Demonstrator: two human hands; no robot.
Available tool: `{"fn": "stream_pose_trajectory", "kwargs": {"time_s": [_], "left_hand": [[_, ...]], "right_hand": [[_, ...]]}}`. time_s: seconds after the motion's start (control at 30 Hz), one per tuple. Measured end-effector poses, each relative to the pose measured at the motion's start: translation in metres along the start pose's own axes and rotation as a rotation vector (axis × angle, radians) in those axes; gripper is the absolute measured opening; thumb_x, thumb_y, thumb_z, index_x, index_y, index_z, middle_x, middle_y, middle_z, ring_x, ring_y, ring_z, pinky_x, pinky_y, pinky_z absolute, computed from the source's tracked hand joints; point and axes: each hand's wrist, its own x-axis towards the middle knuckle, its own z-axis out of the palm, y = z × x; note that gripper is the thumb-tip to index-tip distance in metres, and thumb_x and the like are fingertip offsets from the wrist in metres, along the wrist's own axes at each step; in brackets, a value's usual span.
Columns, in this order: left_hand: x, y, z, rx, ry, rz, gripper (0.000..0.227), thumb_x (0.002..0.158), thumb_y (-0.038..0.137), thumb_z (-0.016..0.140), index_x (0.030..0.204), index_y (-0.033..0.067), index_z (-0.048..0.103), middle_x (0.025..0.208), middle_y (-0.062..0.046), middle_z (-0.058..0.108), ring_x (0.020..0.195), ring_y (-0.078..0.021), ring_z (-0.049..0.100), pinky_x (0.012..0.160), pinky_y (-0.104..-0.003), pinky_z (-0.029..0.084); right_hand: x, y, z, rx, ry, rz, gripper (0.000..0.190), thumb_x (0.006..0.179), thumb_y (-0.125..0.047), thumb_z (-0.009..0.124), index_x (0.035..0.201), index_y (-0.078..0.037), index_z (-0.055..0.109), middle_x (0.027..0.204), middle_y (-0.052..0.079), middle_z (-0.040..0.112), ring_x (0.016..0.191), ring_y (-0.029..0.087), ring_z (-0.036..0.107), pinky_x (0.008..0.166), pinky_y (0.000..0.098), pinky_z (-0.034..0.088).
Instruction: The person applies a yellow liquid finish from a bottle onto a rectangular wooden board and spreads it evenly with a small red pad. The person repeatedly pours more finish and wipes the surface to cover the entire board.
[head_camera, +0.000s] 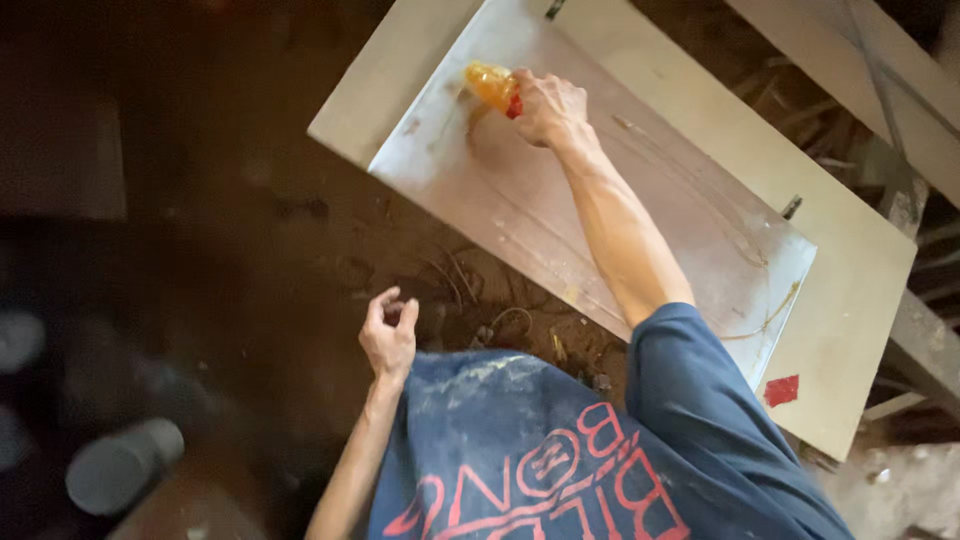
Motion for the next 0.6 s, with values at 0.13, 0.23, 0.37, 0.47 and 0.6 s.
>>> {"fn": "stream_pose_trajectory", "kwargs": {"time_s": [0.13, 0.23, 0.37, 0.47, 0.6], "left_hand": [[0.006, 0.007, 0.006, 0.011, -0.011, -0.023, 0.038, 0.085, 0.024, 0.079, 0.118, 0.0060, 0.071, 0.089, -0.005, 0.074, 0.080, -0.0152, 0.069, 0.076, -0.032, 0.058], [0.010, 0.012, 0.011, -0.016, -0.030, -0.044, 0.038, 0.086, 0.022, 0.079, 0.118, 0.0047, 0.070, 0.086, -0.005, 0.072, 0.077, -0.0139, 0.066, 0.073, -0.031, 0.057], [0.014, 0.020, 0.018, 0.038, -0.092, -0.033, 0.038, 0.087, 0.022, 0.079, 0.119, 0.0038, 0.070, 0.088, -0.003, 0.072, 0.078, -0.0113, 0.065, 0.073, -0.029, 0.055], [0.014, 0.027, 0.028, 0.030, -0.163, -0.007, 0.039, 0.088, 0.022, 0.079, 0.121, 0.0026, 0.069, 0.087, -0.004, 0.071, 0.078, -0.0111, 0.064, 0.073, -0.027, 0.055], [0.018, 0.031, 0.045, 0.097, -0.268, 0.068, 0.038, 0.089, 0.019, 0.079, 0.121, 0.0016, 0.068, 0.086, -0.003, 0.070, 0.077, -0.0110, 0.063, 0.073, -0.027, 0.053]], "right_hand": [[0.025, 0.031, 0.008, 0.054, 0.008, 0.105, 0.053, 0.085, -0.019, 0.066, 0.137, -0.019, 0.054, 0.114, 0.018, 0.070, 0.106, 0.039, 0.068, 0.087, 0.0512, 0.054], [0.032, 0.061, 0.014, 0.114, 0.031, 0.189, 0.053, 0.085, -0.020, 0.067, 0.136, -0.017, 0.054, 0.114, 0.019, 0.070, 0.107, 0.038, 0.068, 0.088, 0.0508, 0.054], [0.020, 0.108, 0.022, 0.159, 0.048, 0.304, 0.050, 0.084, -0.018, 0.066, 0.133, -0.012, 0.056, 0.113, 0.020, 0.071, 0.106, 0.039, 0.069, 0.090, 0.0501, 0.055], [-0.005, 0.143, 0.030, 0.173, 0.044, 0.392, 0.046, 0.084, -0.021, 0.067, 0.127, -0.010, 0.057, 0.113, 0.020, 0.071, 0.106, 0.040, 0.069, 0.088, 0.0509, 0.055], [-0.055, 0.188, 0.044, 0.253, 0.068, 0.532, 0.045, 0.083, -0.018, 0.066, 0.127, -0.011, 0.056, 0.112, 0.021, 0.071, 0.105, 0.042, 0.069, 0.086, 0.0521, 0.055]]}}
